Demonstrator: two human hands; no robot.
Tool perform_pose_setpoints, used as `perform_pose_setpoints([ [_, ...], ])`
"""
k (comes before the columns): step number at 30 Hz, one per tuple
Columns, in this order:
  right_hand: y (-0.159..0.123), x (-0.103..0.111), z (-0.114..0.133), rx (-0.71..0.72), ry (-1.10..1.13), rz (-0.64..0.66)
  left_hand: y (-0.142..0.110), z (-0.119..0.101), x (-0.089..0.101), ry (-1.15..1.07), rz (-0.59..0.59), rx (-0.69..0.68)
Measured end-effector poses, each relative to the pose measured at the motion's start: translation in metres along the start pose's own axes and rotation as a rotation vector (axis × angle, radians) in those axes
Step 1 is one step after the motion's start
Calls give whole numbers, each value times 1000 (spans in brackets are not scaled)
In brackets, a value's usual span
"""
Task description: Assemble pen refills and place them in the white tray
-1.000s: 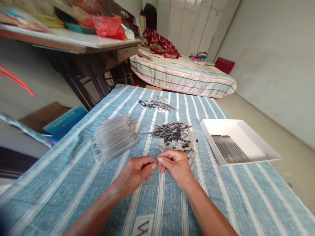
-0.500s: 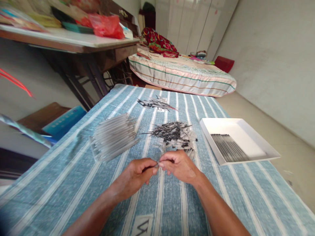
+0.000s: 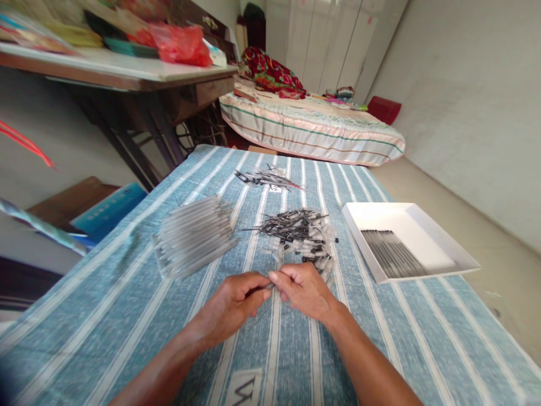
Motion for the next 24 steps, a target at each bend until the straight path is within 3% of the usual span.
perform_pose_setpoints([
  [4, -2, -1, -1, 19, 48, -21, 0, 2, 2, 13, -47, 15],
  [10, -4, -1, -5, -46, 35, -19, 0, 0, -1, -12, -3, -7],
  [14, -2, -2, -1, 0, 97, -24, -1, 1, -2, -17, -12, 10],
  [24, -4, -3, -2, -54, 77, -10, -1, -1, -4, -10, -6, -13],
])
Point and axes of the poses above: each hand's wrist, its own y-axis towards the middle knuckle, its own x-axis out of the back of the hand, z = x × y, the point moved 7 cm from there along y, towards the middle knuckle, and after that the axes turned 10 degrees about x, right-handed, at the moved point
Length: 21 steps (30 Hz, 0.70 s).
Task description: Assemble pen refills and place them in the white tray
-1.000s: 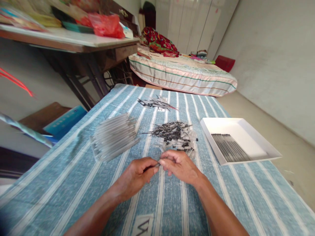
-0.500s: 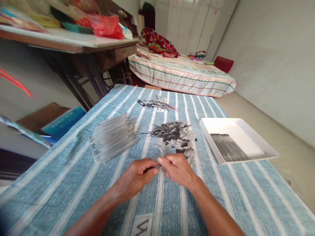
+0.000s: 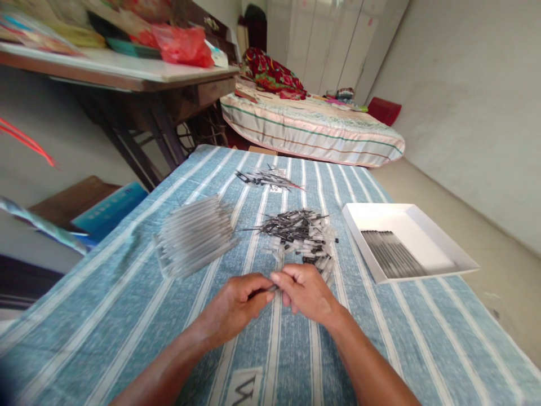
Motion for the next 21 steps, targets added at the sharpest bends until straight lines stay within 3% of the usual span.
perform_pose_setpoints([
  [15, -4, -2, -8, -57, 9, -6, -2, -4, -1, 133, -44, -45],
  [21, -6, -7, -17, -119, 96, -103, -4, -1, -4, 289, -109, -117],
])
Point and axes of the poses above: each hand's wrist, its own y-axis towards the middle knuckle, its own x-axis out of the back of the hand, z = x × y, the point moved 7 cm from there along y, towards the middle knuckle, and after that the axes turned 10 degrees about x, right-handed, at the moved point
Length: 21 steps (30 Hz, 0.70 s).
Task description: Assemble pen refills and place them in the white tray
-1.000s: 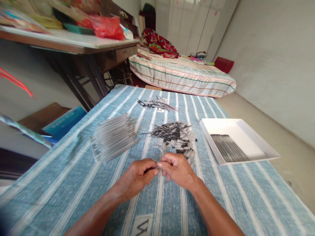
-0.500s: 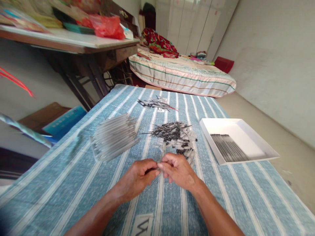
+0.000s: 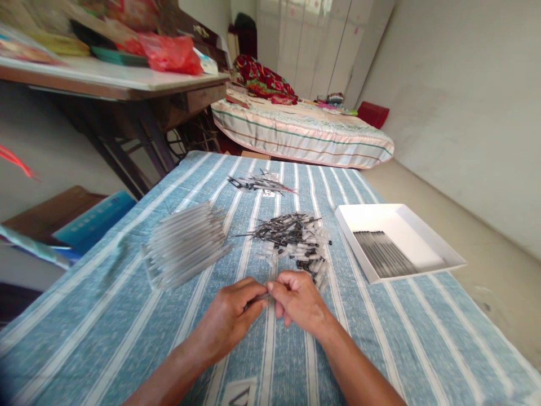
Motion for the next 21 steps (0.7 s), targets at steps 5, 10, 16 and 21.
perform_pose_setpoints([
  [5, 0, -3, -9, -68, 66, -70, -1, 1, -3, 97, -78, -45],
  [10, 1, 5, -1, -19, 53, -91, -1, 4, 2, 118, -57, -23],
  [16, -2, 19, 9, 26, -7, -102, -1, 0, 8, 97, 5, -29],
  [21, 5, 33, 15, 109, -52, -119, 0, -1, 15, 14, -24, 37],
])
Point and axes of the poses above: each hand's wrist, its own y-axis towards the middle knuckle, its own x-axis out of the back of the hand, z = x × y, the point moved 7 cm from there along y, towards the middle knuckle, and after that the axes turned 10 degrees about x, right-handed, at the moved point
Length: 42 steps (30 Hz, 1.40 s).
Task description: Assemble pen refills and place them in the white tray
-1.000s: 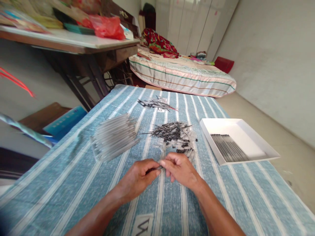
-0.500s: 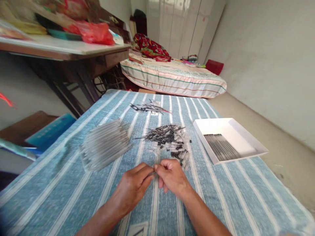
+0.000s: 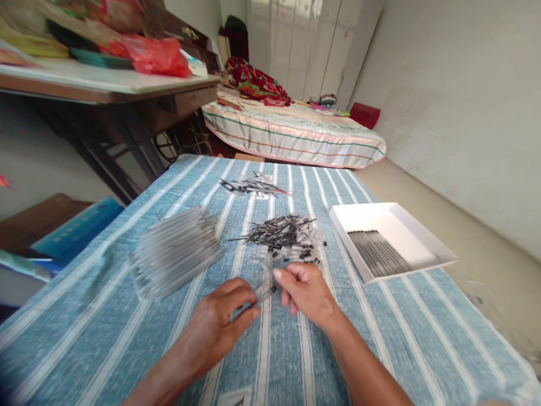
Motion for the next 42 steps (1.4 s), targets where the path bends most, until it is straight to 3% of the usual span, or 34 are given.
perform_pose_setpoints([
  [4, 16, 32, -5, 20, -114, -143, 3, 21, 14, -299, -129, 251],
  [7, 25, 50, -14, -26, -178, -195, 4, 32, 15, -625, -139, 387],
  [13, 32, 54, -30, -18, -332, -153, 5, 39, 16, -953, -164, 495],
  [20, 45, 44, -22, 124, -798, -5, 5, 49, 10, -1147, -142, 498],
  [31, 46, 39, -16, 49, -1022, 129, 5, 52, 10, -1238, -189, 537],
  [39, 53, 16, -7, 39, -1355, 290, 6, 53, 12, -1264, -225, 567],
  [42, 56, 12, -6, 48, -1384, 310, 6, 52, 14, -1285, -244, 561],
])
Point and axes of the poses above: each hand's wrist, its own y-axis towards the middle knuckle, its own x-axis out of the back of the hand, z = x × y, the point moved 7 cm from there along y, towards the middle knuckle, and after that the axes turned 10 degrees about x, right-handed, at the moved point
